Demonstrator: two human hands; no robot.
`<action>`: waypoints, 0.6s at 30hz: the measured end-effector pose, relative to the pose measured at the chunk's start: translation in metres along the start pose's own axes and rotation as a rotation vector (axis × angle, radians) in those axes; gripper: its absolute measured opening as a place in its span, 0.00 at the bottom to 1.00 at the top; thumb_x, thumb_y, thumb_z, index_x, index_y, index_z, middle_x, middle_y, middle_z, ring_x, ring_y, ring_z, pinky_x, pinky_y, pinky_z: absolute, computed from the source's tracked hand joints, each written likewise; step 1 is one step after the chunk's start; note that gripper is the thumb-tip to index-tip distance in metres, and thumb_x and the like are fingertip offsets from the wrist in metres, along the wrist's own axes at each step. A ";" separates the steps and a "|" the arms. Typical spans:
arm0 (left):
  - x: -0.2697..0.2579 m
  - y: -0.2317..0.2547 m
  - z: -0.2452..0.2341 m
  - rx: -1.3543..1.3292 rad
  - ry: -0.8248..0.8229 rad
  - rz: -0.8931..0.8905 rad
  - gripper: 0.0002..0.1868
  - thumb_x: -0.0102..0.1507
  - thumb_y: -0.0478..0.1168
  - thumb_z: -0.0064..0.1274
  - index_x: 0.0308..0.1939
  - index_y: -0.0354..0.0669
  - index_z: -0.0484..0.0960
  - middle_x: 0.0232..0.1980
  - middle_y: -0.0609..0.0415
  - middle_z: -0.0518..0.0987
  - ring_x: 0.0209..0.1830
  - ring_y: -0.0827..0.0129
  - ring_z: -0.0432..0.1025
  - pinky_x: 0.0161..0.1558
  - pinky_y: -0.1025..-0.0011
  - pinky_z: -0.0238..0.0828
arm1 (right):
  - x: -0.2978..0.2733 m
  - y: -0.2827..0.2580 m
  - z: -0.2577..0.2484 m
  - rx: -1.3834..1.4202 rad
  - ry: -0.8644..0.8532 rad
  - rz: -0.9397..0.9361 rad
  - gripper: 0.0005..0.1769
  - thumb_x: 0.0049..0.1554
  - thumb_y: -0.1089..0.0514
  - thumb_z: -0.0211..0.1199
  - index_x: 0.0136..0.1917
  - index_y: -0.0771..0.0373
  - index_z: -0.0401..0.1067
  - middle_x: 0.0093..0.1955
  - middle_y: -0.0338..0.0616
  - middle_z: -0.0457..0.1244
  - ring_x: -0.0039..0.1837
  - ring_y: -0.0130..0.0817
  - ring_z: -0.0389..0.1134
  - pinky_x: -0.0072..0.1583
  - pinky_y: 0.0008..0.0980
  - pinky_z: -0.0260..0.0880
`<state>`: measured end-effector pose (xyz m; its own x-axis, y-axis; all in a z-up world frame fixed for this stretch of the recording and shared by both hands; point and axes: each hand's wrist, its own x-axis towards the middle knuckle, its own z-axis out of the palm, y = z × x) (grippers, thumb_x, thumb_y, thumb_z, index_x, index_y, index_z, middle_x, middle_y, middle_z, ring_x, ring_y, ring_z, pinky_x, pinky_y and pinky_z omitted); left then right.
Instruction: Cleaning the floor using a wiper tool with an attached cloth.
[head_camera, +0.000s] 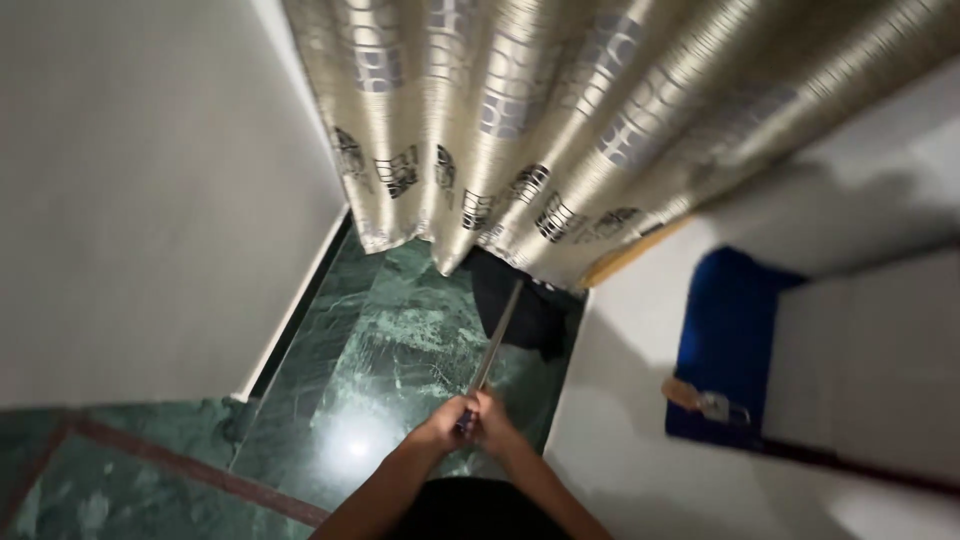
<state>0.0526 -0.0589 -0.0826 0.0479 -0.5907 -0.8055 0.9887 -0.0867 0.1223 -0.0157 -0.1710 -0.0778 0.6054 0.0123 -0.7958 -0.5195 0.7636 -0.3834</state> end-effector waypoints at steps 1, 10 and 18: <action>-0.011 0.007 0.003 -0.036 0.010 0.028 0.11 0.59 0.38 0.52 0.23 0.50 0.70 0.20 0.61 0.68 0.17 0.73 0.64 0.18 0.72 0.58 | -0.013 -0.016 0.024 -0.034 -0.022 0.023 0.23 0.67 0.40 0.56 0.37 0.55 0.60 0.25 0.36 0.51 0.23 0.30 0.54 0.25 0.34 0.58; -0.163 -0.012 0.051 -0.017 0.290 0.351 0.08 0.58 0.39 0.51 0.26 0.42 0.73 0.19 0.55 0.70 0.13 0.71 0.63 0.14 0.71 0.55 | -0.092 -0.026 0.114 -0.319 0.032 0.070 0.07 0.56 0.54 0.59 0.48 0.56 0.67 0.28 0.41 0.58 0.20 0.30 0.51 0.21 0.31 0.52; -0.232 -0.056 0.080 0.000 0.398 0.462 0.06 0.60 0.41 0.50 0.29 0.46 0.73 0.21 0.57 0.71 0.12 0.72 0.63 0.13 0.71 0.56 | -0.156 -0.029 0.144 -0.633 -0.205 -0.023 0.33 0.54 0.60 0.63 0.70 0.43 0.59 0.46 0.47 0.71 0.25 0.30 0.60 0.25 0.30 0.58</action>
<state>-0.0251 0.0187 0.1437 0.5209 -0.2222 -0.8242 0.8533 0.1073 0.5103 -0.0082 -0.1023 0.1250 0.6906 0.1709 -0.7027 -0.7210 0.2397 -0.6502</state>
